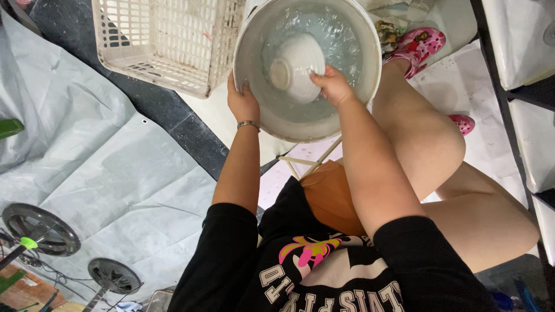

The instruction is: The person sits on the floor and repeatedly folds newspaper sheets, placing them on a nearby shelf. Toward the end, the person picks up a small dish and washes it in a bucket of water.

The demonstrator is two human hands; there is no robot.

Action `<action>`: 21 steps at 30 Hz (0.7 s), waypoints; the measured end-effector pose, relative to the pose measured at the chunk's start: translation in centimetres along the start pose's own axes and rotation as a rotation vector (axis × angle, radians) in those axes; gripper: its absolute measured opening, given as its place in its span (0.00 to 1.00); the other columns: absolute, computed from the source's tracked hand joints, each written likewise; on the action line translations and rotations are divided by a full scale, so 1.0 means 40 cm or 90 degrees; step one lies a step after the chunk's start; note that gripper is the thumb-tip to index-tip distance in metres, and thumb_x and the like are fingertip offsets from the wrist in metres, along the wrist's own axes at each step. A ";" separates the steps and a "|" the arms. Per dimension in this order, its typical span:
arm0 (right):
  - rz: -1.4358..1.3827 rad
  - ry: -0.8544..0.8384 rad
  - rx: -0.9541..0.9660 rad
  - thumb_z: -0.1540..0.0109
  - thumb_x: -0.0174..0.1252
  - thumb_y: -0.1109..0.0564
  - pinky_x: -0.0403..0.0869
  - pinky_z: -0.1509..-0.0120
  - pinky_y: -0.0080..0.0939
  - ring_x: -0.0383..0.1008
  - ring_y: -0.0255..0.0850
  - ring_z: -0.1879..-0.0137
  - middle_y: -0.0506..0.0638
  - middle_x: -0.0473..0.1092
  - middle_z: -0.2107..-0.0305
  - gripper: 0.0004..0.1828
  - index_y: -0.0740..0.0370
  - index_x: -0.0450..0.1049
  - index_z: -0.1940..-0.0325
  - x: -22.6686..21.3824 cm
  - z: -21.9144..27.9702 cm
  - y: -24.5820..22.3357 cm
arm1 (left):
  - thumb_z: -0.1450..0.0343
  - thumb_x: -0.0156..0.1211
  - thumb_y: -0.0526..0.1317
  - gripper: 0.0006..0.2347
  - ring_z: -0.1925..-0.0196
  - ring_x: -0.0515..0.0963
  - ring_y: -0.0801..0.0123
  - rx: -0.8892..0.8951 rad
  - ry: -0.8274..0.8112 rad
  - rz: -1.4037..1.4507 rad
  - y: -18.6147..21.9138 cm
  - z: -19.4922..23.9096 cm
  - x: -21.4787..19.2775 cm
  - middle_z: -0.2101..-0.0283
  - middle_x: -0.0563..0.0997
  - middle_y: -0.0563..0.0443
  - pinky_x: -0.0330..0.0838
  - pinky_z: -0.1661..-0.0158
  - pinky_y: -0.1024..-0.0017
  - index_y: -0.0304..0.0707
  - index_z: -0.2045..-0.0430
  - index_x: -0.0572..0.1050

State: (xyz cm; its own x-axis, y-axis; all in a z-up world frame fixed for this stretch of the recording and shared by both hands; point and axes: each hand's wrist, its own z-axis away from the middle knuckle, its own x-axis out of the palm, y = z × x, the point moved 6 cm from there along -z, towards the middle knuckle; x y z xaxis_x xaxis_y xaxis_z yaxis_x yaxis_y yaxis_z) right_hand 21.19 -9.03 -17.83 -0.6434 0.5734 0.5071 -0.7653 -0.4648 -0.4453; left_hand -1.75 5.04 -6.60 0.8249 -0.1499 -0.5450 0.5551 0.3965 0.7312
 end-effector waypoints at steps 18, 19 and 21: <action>1.454 0.067 -0.092 0.39 0.54 0.57 0.72 0.45 0.54 0.80 0.50 0.51 0.54 0.80 0.61 0.11 0.54 0.84 0.62 -0.018 0.001 0.076 | 0.26 0.52 0.28 0.20 0.46 0.83 0.57 0.017 -0.003 0.012 0.002 0.009 -0.002 0.45 0.82 0.38 0.76 0.46 0.66 0.37 0.37 0.68; 1.465 0.058 -0.080 0.41 0.55 0.55 0.72 0.45 0.53 0.79 0.48 0.51 0.53 0.80 0.60 0.11 0.53 0.84 0.62 -0.013 -0.002 0.072 | 0.26 0.52 0.28 0.20 0.46 0.83 0.57 0.024 -0.001 0.011 0.003 0.009 -0.002 0.45 0.82 0.37 0.76 0.46 0.65 0.37 0.37 0.68; 1.486 0.040 -0.054 0.43 0.57 0.51 0.70 0.44 0.52 0.79 0.46 0.51 0.52 0.80 0.60 0.12 0.51 0.84 0.61 -0.007 0.001 0.067 | 0.26 0.52 0.28 0.20 0.46 0.83 0.57 0.024 0.000 0.007 0.001 0.012 -0.002 0.45 0.82 0.38 0.76 0.46 0.65 0.37 0.37 0.68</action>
State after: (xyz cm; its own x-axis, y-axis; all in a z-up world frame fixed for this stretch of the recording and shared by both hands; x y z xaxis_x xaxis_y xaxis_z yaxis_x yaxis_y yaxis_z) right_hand 19.34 -10.46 -19.15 -0.1031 -0.6755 -0.7302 0.9936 -0.1046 -0.0435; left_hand -1.72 4.63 -6.33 0.8310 -0.1463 -0.5366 0.5496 0.3642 0.7519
